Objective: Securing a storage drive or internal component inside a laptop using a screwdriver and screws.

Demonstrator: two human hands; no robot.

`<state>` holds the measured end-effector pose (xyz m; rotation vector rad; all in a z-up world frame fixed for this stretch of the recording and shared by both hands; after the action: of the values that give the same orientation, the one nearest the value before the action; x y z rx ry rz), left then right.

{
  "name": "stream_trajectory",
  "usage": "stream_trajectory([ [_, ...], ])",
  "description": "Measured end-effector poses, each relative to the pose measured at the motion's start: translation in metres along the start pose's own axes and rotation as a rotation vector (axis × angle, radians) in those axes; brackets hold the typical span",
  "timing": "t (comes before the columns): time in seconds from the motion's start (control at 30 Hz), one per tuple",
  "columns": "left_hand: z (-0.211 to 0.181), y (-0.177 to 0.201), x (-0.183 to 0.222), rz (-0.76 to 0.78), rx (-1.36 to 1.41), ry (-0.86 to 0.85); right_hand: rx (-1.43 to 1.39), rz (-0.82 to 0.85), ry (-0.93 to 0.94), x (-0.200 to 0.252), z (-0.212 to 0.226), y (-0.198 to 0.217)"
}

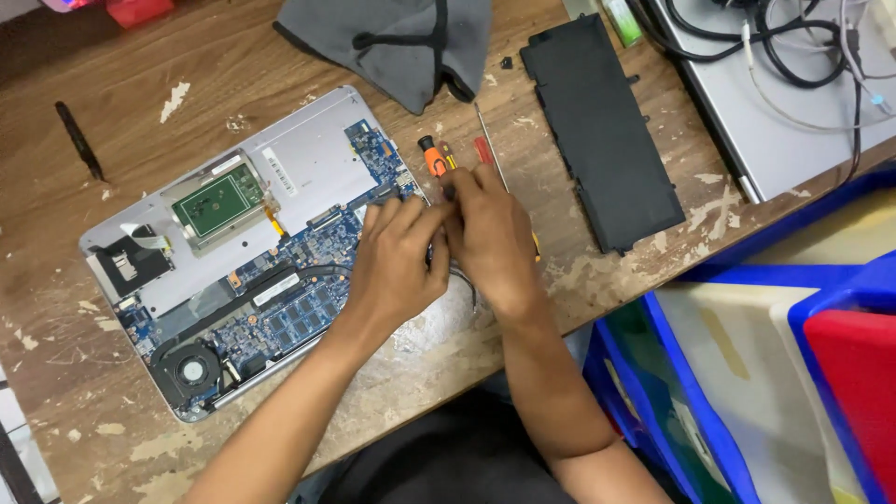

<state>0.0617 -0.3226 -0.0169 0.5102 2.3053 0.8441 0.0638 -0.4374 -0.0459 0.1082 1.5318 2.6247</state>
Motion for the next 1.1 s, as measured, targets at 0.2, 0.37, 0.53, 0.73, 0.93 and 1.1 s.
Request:
stream_trajectory([
  [0.2,0.003,-0.002,0.006,-0.045,0.001,-0.046,0.041,-0.019,-0.001,0.0,0.005,0.004],
  [0.37,0.002,0.002,0.005,-0.081,0.035,-0.04,0.044,0.062,-0.13,-0.001,-0.006,-0.005],
  [0.53,0.002,0.005,0.003,-0.104,0.065,-0.024,0.169,0.133,-0.247,-0.002,-0.02,-0.019],
  [0.73,0.003,0.008,0.004,-0.113,0.125,0.001,0.148,0.059,-0.259,0.0,-0.012,-0.007],
  [0.93,0.01,0.015,0.006,-0.157,0.259,0.06,0.078,-0.088,-0.193,0.003,-0.004,-0.003],
  [1.1,0.014,0.02,0.011,-0.179,0.364,0.032,-0.064,-0.297,0.006,0.004,0.018,0.01],
])
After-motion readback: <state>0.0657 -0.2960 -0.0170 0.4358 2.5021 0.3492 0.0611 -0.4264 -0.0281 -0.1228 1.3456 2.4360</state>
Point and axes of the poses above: each hand's wrist, its own x-axis away from the middle knuckle, its own y-axis out of the back of the hand, z = x × y, the point moved 8 cm from there along -x, towards the middle knuckle, and after that the axes turned 7 degrees about x, right-handed, at the moved point
